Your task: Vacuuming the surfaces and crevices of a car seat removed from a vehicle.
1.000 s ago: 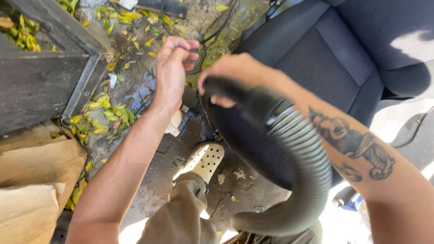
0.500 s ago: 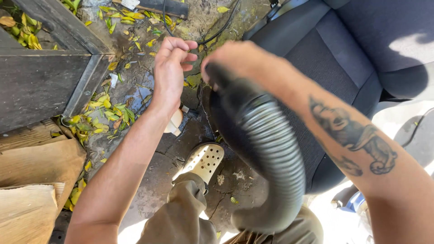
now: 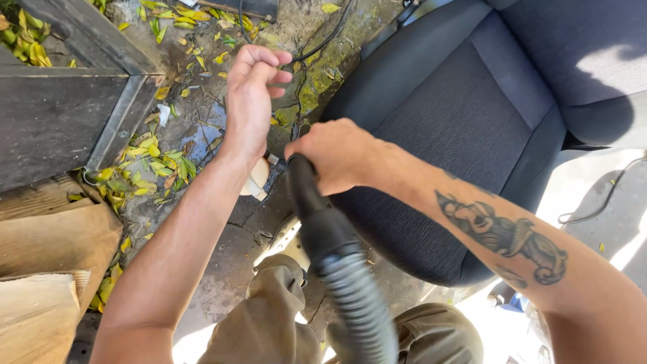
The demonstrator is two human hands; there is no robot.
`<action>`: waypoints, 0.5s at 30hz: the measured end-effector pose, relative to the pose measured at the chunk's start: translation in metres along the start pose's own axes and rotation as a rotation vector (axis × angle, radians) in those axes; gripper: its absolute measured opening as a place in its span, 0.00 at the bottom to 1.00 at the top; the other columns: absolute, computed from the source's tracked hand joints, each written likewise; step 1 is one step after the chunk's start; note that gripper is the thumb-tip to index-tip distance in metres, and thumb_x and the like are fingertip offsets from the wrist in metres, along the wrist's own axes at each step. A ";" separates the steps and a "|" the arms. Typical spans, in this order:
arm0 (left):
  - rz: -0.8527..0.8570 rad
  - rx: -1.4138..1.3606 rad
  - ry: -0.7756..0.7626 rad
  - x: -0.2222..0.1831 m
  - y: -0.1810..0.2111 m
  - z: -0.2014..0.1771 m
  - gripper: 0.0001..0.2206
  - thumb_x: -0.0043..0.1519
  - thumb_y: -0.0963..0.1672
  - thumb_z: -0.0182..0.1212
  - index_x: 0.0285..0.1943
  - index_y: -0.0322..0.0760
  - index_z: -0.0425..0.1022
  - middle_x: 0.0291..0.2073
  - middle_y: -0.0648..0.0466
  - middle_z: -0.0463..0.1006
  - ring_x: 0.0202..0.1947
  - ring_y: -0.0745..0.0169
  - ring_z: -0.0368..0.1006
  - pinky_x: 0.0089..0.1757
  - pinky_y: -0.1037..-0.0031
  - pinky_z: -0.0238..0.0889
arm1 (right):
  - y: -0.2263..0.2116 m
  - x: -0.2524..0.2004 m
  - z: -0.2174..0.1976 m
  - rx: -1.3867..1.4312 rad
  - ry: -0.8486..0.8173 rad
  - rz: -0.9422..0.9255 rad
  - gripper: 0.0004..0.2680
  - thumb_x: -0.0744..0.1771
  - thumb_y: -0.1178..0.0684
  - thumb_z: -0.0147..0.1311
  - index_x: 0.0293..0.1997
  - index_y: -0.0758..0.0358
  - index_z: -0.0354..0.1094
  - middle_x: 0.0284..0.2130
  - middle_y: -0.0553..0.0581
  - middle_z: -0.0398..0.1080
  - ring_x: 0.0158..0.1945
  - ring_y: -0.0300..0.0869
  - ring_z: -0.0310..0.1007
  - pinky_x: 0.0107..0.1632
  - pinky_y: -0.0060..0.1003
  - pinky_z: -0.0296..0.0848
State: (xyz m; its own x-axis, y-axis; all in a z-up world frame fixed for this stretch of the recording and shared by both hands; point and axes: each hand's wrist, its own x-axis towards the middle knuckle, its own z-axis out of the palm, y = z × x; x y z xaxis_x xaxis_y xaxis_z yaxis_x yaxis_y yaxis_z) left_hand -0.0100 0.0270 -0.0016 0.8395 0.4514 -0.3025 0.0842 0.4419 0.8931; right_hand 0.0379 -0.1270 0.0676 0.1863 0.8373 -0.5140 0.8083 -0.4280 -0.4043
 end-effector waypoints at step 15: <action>-0.044 0.014 0.010 -0.005 0.002 0.001 0.08 0.63 0.38 0.45 0.43 0.44 0.69 0.50 0.55 0.82 0.40 0.71 0.76 0.44 0.75 0.67 | 0.100 0.003 -0.101 0.054 -0.042 0.052 0.08 0.68 0.52 0.57 0.51 0.55 0.74 0.47 0.51 0.78 0.47 0.47 0.77 0.55 0.44 0.74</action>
State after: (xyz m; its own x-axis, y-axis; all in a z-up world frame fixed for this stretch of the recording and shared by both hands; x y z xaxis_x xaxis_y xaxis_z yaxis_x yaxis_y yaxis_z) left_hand -0.0133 0.0250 0.0017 0.8294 0.4397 -0.3447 0.1282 0.4508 0.8834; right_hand 0.1760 -0.1332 0.1017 0.2026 0.7993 -0.5657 0.7668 -0.4888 -0.4160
